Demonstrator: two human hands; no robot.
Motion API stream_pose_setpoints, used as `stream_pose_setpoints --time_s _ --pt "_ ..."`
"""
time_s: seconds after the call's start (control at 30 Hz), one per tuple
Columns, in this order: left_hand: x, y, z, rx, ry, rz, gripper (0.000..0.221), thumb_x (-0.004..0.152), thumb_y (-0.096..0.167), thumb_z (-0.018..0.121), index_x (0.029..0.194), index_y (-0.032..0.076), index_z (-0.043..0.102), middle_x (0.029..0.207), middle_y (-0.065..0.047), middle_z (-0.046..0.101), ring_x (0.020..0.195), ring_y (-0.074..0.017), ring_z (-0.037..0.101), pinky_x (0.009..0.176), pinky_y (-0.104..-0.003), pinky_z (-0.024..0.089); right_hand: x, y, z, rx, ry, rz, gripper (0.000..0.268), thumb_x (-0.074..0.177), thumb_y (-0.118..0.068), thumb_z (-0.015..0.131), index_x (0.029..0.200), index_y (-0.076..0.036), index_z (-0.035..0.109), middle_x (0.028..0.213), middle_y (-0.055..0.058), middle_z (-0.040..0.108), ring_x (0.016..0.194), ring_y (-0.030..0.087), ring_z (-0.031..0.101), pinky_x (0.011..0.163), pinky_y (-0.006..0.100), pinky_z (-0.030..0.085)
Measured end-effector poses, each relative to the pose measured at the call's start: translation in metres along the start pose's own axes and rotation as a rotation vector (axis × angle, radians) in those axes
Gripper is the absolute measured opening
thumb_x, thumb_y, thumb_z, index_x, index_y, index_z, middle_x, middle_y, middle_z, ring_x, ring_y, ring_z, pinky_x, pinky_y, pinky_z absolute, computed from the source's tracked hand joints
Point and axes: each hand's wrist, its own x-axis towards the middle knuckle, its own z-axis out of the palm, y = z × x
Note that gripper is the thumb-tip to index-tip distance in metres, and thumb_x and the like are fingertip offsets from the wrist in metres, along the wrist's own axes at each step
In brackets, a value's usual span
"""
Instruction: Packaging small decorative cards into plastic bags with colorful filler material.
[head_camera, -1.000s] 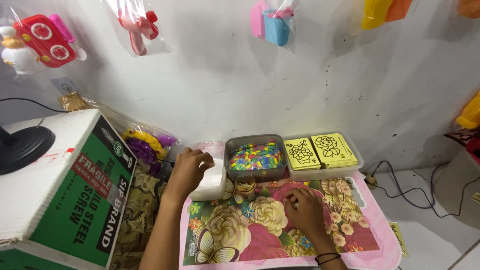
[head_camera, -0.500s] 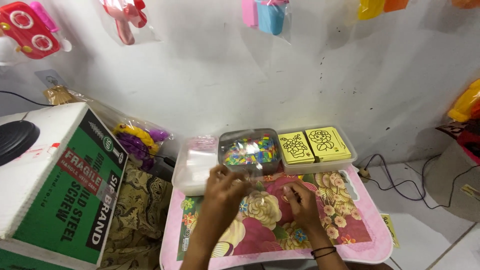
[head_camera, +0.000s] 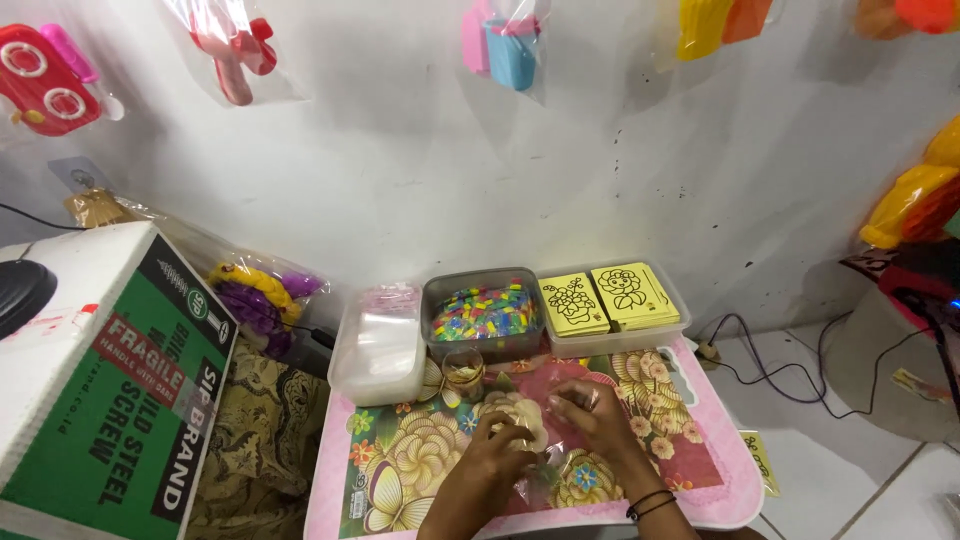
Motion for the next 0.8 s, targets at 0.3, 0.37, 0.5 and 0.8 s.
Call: stream_pose_setpoints --time_s 0.3,0.37,0.5,0.8 --pt "0.001 -0.009 0.002 -0.838 0.429 -0.631 0.047 0.077 0.007 0.076 0.122 0.014 0.066 0.134 -0.015 0.065 0.119 -0.0313 0.070 0.088 -0.043 0.070 0.007 0.015 -0.001 0.355 0.188 -0.067 0.014 0.083 0.001 0.079 0.097 0.003 0.078 0.075 0.017 0.078 0.064 0.024 0.072 0.058 0.036 0.062" --pt "0.001 -0.011 0.005 -1.118 0.462 -0.772 0.063 0.077 0.010 0.082 0.135 0.012 0.057 0.135 -0.021 0.070 0.112 -0.0329 0.077 0.084 -0.040 0.070 0.007 0.012 -0.002 0.378 0.191 -0.051 0.012 0.085 0.001 0.078 0.097 0.002 0.079 0.071 0.013 0.075 0.058 0.019 0.066 0.054 0.036 0.062" --pt "0.002 -0.009 0.007 -1.034 0.358 -0.967 0.057 0.084 0.018 0.079 0.137 0.014 0.060 0.115 -0.015 0.083 0.100 -0.0245 0.081 0.079 -0.033 0.064 0.008 0.013 -0.002 0.454 0.204 -0.015 0.019 0.082 0.003 0.078 0.100 0.009 0.076 0.074 0.020 0.075 0.058 0.025 0.068 0.062 0.047 0.065" --pt "-0.018 -0.033 0.023 -0.861 0.499 -0.930 0.022 0.096 0.022 0.073 0.085 0.004 0.071 0.059 -0.005 0.062 0.048 -0.0130 0.050 0.045 -0.028 0.039 0.003 -0.002 0.002 0.334 0.124 -0.017 0.009 0.084 -0.001 0.077 0.091 0.002 0.074 0.078 0.023 0.079 0.067 0.030 0.077 0.054 0.035 0.058"
